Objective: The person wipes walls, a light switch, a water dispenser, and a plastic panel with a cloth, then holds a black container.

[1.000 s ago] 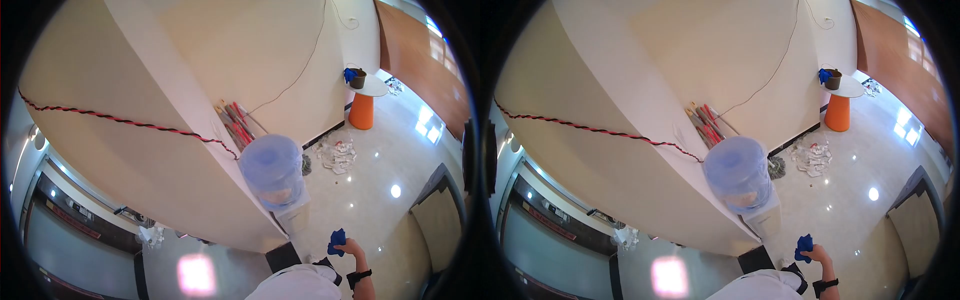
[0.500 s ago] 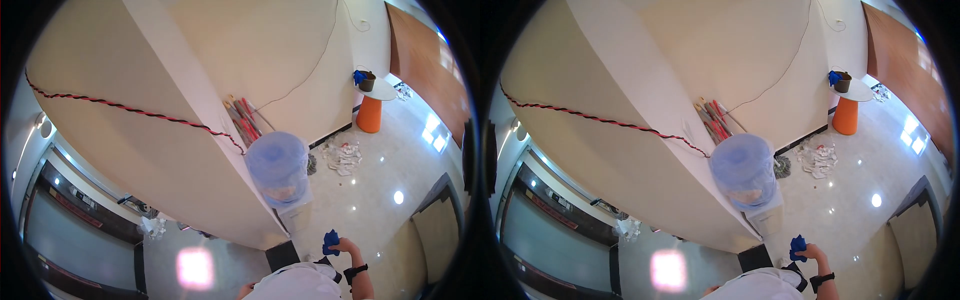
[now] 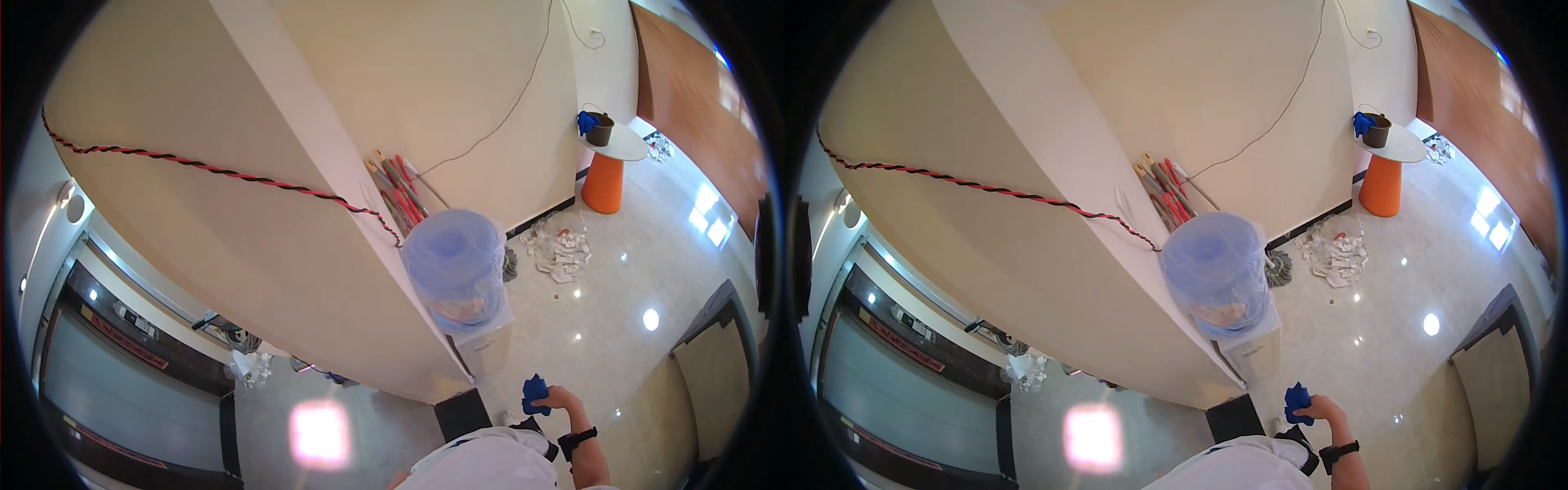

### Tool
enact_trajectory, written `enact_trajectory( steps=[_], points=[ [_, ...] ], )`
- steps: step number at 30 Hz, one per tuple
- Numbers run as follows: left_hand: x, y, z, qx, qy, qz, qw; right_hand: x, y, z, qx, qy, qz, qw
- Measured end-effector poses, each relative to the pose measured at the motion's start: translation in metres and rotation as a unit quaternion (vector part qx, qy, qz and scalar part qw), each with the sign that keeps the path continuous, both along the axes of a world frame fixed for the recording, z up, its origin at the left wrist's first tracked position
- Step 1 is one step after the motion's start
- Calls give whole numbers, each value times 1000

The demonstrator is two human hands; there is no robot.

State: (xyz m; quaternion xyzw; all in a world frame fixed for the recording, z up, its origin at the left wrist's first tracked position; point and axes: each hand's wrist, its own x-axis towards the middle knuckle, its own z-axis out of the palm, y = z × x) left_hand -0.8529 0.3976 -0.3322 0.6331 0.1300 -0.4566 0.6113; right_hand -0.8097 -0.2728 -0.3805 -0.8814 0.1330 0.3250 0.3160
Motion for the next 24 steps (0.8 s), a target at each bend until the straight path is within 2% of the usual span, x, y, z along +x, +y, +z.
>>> enact_trajectory(
  steps=[8,11,12,13,15,17,19,20,21,22,23,24],
  points=[
    [24,2,35,-41,87,-6,995,-9,-1,8,-7,-30,-42,999],
    [42,-4,54,-55,113,-8,992,-9,-2,5,-31,-77,-95,992],
    [49,-9,59,-62,122,-10,991,-12,-2,12,21,-147,-127,981],
    [55,-14,65,-68,132,-12,989,-15,-1,25,72,-214,-158,961],
    [58,-25,74,-83,155,-9,984,-11,-1,55,88,-188,-163,965],
    [57,-33,87,-98,174,2,980,-4,1,81,94,-267,-138,949],
    [45,-40,102,-112,197,23,974,8,9,114,163,-290,-100,938],
    [59,-74,137,-64,113,44,991,15,14,134,201,-300,-73,930],
    [77,-111,157,49,108,115,986,21,27,170,227,-289,-59,928],
    [90,-149,193,25,112,104,988,24,45,211,251,-275,-47,927],
    [102,-175,229,-66,91,-2,994,28,60,244,234,-306,3,923],
    [109,-199,246,-105,71,-35,991,31,74,268,239,-393,64,886]
  ],
)
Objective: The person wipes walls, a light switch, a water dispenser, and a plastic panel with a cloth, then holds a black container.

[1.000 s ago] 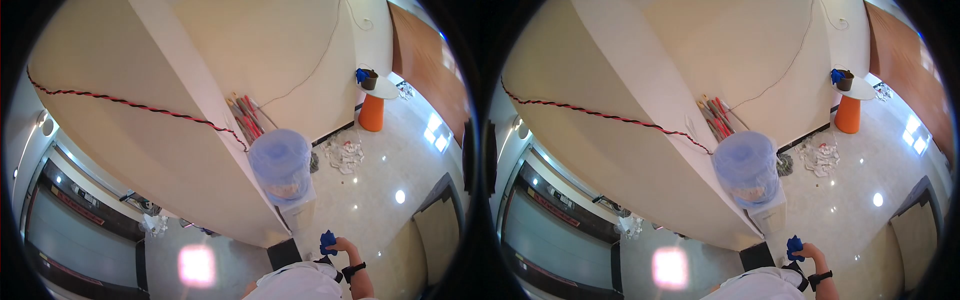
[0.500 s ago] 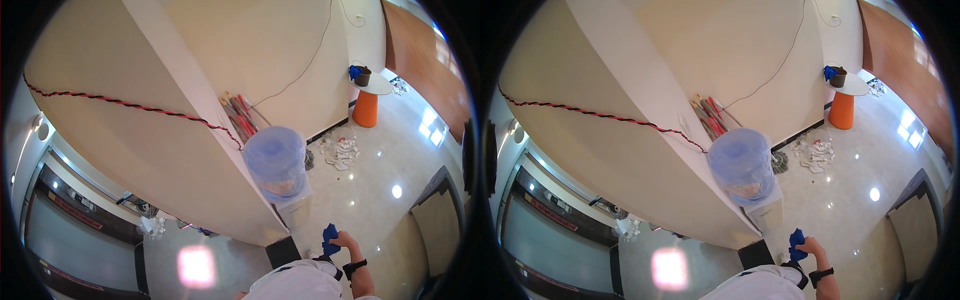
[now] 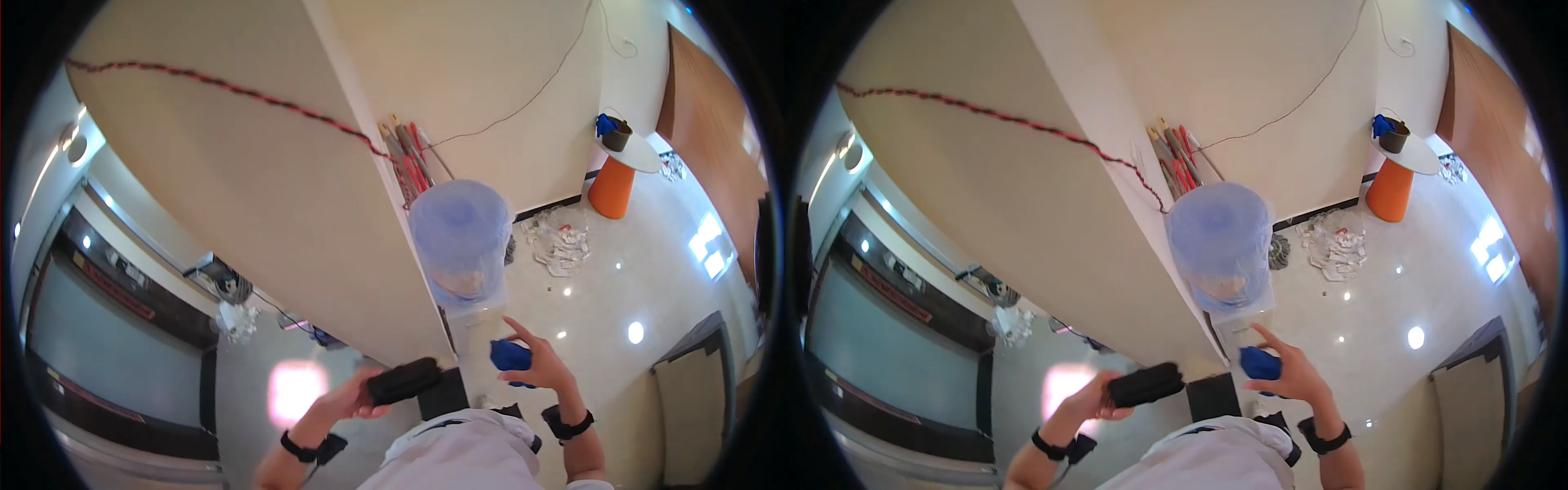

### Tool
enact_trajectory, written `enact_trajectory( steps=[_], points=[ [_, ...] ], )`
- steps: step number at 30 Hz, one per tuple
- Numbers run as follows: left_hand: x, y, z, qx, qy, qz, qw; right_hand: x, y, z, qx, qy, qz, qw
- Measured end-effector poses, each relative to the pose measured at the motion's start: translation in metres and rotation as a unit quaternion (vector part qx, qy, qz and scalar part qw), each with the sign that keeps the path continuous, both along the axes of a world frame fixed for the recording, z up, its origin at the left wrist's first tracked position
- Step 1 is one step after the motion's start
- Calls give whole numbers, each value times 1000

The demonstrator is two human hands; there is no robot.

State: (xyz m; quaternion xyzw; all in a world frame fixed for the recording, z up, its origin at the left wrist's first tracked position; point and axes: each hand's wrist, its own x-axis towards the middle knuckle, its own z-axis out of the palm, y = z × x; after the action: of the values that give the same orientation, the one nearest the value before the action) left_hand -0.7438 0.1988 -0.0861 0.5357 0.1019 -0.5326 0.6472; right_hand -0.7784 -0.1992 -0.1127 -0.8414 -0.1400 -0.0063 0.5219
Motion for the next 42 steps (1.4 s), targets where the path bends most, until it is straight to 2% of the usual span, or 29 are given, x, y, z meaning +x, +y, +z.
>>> enact_trajectory(
  steps=[1,2,3,4,6,9,11,16,21,22,26,28,31,33,34,35,36,37,39,40,41,42],
  points=[
    [3,-27,28,-94,-2,-31,995,-1,12,25,-10,5,7,1000],
    [7,-44,44,-132,-6,-78,988,-2,24,49,5,-59,19,998],
    [8,-59,63,-140,-6,-76,987,-2,30,67,22,-126,31,991],
    [7,-71,82,-134,-1,-105,985,-1,30,78,16,-126,32,991],
    [7,-83,111,-128,2,-135,982,1,30,94,20,-217,79,973],
    [4,-90,144,-129,-6,-162,978,-14,29,131,56,-187,90,977],
    [-4,-96,167,-90,-11,-145,985,-19,31,146,70,-220,103,967],
    [-22,-98,176,-111,19,-135,984,-33,40,165,138,-264,119,947],
    [-29,-89,167,-143,106,-93,980,-25,43,166,182,-220,162,945],
    [-29,-87,167,-144,106,-92,980,-25,53,159,274,-202,148,929],
    [-34,-85,176,-184,141,-26,972,-14,63,173,317,-190,179,912],
    [-37,-84,180,-198,153,-4,968,-15,64,185,310,-193,186,912],
    [-39,-81,182,-157,149,-12,976,-11,60,190,283,-218,204,912],
    [-36,-76,187,-199,86,-29,976,-12,58,191,262,-236,216,911],
    [-39,-79,197,-200,88,-29,975,-16,58,194,287,-234,192,909],
    [-45,-84,214,-187,-82,-2,979,-19,58,197,311,-231,169,906],
    [-50,-88,225,-168,-251,25,953,-24,59,203,299,-250,136,911],
    [-53,-93,228,-170,-251,25,953,-30,64,206,297,-250,136,911],
    [-60,-106,229,-202,-485,114,843,-43,75,213,419,-206,-85,880],
    [-62,-111,228,-214,-588,157,764,-46,68,220,417,-207,-85,881],
    [-63,-114,228,-221,-679,197,671,-46,48,230,468,-48,-13,882],
    [-51,-102,219,-267,-725,145,618,-46,19,244,504,114,57,854]
  ],
)
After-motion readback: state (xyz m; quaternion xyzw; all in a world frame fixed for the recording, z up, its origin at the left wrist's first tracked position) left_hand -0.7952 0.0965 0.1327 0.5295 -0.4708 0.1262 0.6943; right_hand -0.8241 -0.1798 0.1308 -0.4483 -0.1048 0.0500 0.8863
